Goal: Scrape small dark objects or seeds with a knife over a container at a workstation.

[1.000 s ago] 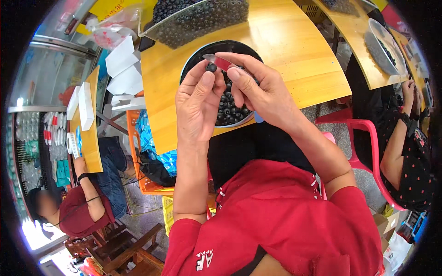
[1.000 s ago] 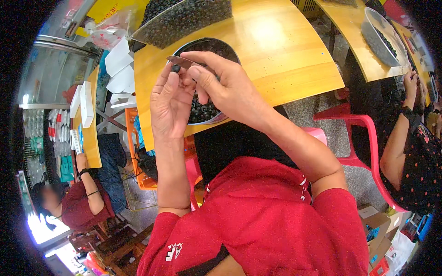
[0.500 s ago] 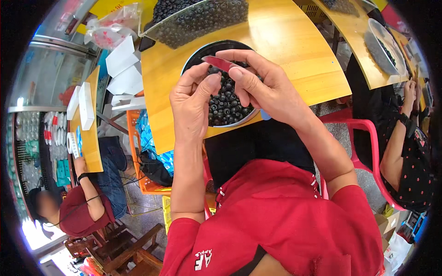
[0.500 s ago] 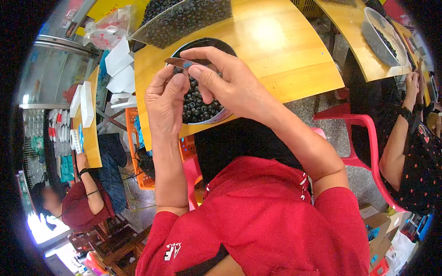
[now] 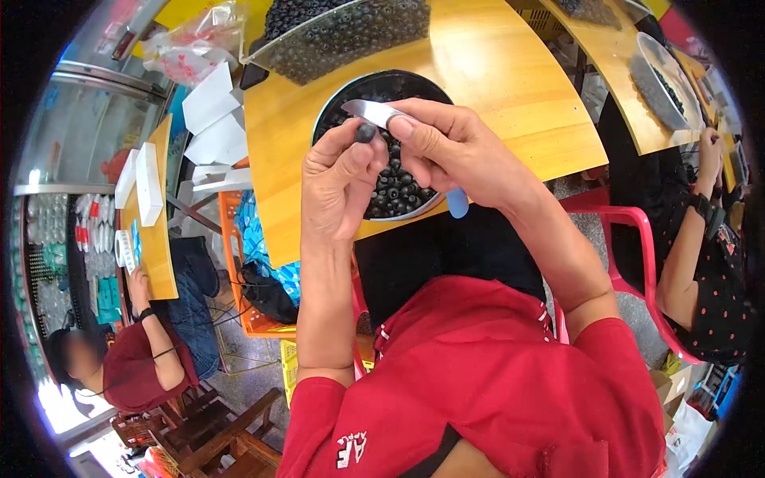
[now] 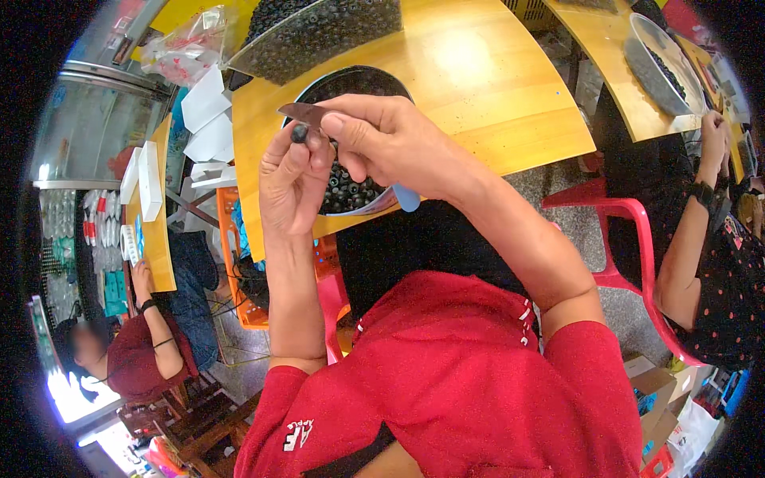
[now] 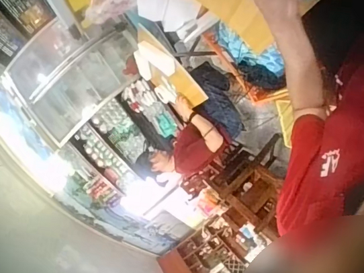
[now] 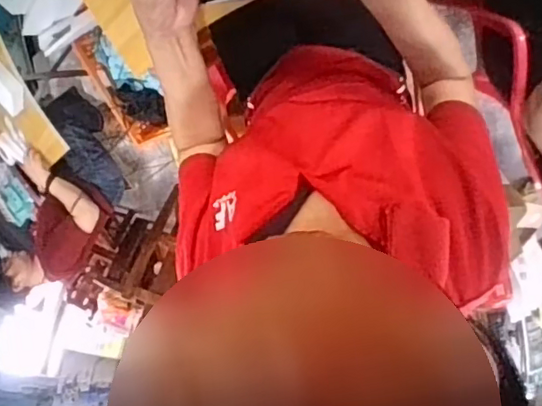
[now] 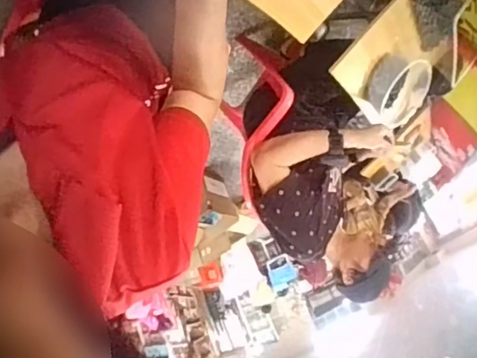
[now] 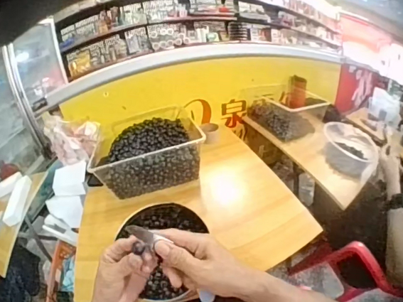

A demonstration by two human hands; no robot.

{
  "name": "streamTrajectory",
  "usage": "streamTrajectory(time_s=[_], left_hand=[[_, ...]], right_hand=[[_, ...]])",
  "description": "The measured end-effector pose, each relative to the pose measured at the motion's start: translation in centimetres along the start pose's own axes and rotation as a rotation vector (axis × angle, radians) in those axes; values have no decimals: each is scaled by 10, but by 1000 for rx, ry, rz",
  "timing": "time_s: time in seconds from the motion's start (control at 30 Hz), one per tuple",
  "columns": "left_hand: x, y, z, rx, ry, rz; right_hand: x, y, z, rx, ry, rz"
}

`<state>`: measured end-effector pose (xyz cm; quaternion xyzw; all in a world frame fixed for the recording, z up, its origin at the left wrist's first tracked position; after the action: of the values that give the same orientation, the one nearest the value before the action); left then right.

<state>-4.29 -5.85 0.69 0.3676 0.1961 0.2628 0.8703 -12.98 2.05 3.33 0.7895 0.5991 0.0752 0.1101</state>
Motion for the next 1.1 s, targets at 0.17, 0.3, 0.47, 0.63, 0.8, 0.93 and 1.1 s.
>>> streamTrajectory(time_s=[0.17,0.3,0.47,0.63,0.8,0.93,1.1], left_hand=[[0,-1,1,-63,-12,77],[3,8,4,-189,15,166],[4,15,5,-232,55,155],[4,14,4,-249,83,167],[1,21,2,-322,94,138],[2,26,-1,-271,68,37],[5,19,-5,-191,32,55]], right_hand=[[-1,-5,-6,-35,-50,75],[-4,-11,-10,39,-121,195],[-6,-11,-10,123,-256,224],[-3,-9,-10,80,-153,195],[-4,-8,-8,61,-115,160],[-3,-4,-7,10,-65,102],[-2,0,-12,-8,-78,22]])
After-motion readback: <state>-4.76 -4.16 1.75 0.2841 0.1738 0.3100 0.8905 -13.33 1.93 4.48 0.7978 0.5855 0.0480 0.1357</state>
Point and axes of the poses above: each hand's wrist, its own x-axis away from the middle knuckle, its own y-axis out of the palm, z = x × y, the point moved 8 cm from there along -x, towards the middle knuckle, and after that the axes turned 7 degrees about z, right-handed, at the moved point
